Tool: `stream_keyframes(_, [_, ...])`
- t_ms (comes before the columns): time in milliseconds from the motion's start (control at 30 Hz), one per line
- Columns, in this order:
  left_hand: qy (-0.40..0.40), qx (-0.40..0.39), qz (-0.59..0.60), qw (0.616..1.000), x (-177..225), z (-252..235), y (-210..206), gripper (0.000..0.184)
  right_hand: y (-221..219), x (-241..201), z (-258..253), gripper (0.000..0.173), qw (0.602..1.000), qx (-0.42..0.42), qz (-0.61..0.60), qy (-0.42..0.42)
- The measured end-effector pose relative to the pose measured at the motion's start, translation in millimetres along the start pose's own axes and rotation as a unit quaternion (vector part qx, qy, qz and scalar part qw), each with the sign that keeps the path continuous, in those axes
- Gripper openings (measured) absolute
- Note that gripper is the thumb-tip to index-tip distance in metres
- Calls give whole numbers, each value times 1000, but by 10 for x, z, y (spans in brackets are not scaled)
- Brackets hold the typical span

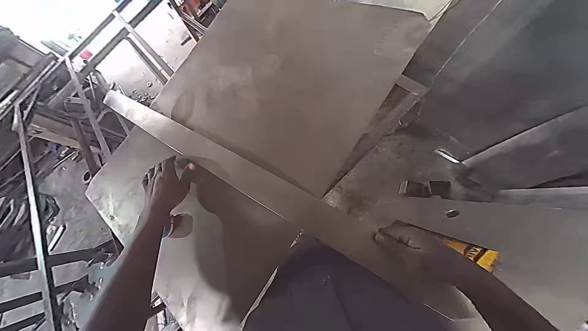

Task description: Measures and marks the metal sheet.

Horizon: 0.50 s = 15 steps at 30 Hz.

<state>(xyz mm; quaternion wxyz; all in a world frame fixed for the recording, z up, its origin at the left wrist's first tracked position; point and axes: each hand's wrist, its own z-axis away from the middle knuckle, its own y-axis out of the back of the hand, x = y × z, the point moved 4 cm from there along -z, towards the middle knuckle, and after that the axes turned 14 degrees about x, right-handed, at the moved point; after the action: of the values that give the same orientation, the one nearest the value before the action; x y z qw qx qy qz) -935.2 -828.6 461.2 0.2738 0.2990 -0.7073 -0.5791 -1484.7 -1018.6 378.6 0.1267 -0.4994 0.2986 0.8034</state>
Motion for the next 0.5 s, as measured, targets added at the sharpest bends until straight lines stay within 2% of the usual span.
stream_keyframes(100, [63,-2,-20,998,159,-298,-223,101,74,-166,-76,39,997,-52,27,39])
stream_keyframes(233, [115,3,-33,993,336,-439,-299,118,145,-338,-203,31,996,-45,48,53])
stream_keyframes(367, [132,5,-24,991,351,-799,-384,122,257,-421,-498,30,996,-37,54,55])
stream_keyframes(500, [158,49,-2,986,453,-1140,-448,126,303,-537,-884,33,994,-100,42,24])
